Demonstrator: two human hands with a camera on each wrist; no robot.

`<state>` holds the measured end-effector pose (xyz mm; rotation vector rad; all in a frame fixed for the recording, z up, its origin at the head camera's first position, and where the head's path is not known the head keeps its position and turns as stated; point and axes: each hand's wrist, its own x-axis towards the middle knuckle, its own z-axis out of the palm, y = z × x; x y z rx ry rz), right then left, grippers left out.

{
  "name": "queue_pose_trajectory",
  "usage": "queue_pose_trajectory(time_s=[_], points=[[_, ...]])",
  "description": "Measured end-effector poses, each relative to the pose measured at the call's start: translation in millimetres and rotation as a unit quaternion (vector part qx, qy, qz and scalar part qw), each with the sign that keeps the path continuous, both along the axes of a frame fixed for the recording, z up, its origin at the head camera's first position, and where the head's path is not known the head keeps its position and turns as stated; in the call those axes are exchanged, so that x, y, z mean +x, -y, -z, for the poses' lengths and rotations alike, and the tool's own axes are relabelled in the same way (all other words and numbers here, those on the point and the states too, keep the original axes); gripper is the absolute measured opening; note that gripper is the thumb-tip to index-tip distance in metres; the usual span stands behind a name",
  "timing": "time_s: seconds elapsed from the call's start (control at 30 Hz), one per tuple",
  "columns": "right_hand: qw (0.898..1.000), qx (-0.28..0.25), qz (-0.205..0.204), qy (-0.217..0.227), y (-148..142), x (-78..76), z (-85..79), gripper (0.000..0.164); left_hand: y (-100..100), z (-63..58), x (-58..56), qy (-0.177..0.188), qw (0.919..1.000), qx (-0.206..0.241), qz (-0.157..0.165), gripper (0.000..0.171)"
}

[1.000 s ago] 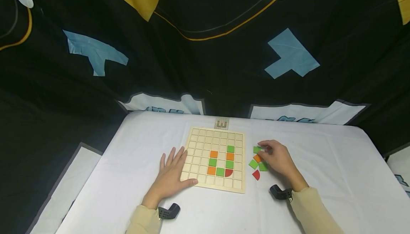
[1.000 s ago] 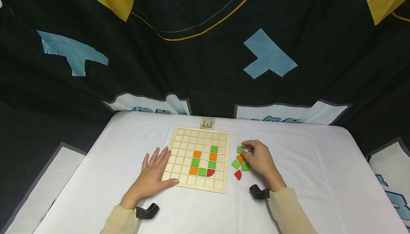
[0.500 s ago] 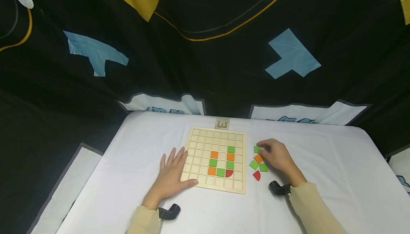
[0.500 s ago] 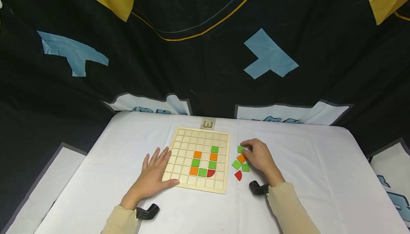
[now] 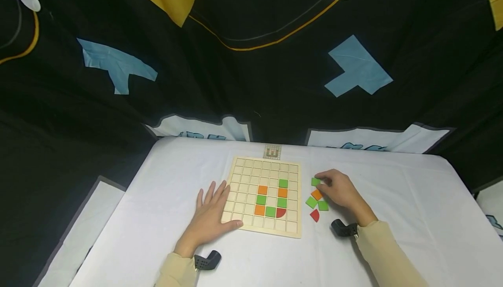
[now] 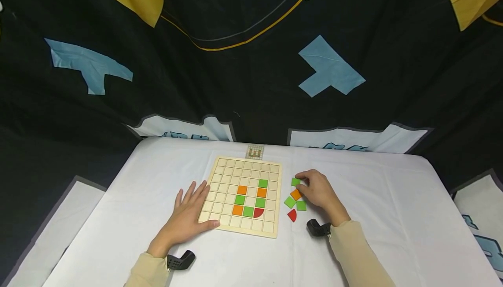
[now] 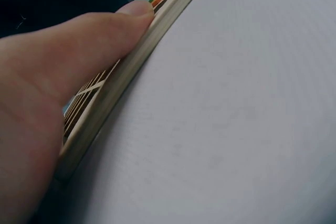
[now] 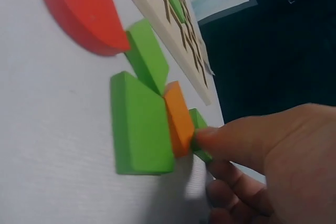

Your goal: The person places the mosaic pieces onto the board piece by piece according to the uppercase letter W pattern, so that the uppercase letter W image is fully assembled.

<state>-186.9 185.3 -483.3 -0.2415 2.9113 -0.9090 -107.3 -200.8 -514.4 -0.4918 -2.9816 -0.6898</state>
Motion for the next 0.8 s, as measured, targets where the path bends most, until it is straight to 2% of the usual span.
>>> queue_pose_trajectory(time_s=[0.2, 0.43, 0.63, 0.8], points=[[1.0, 0.007, -0.011, 0.025, -0.5, -2.1, -2.9, 0.036, 0.7, 1.5, -0.4, -0.002, 1.0, -0.002, 0.002, 0.111], [0.999, 0.026, -0.01, 0.019, 2.0, -2.8, -3.4, 0.033, 1.4, 0.4, 0.1, 0.0, 1.0, 0.002, -0.001, 0.112], [0.998, 0.051, -0.001, 0.031, 3.5, -3.2, -4.1, 0.035, 1.7, 0.8, -0.1, 0.002, 1.0, 0.001, 0.0, 0.112], [0.998, 0.051, 0.002, 0.031, 2.0, -3.1, -3.3, 0.034, 1.2, 1.1, -0.4, 0.006, 1.0, 0.0, -0.001, 0.112]])
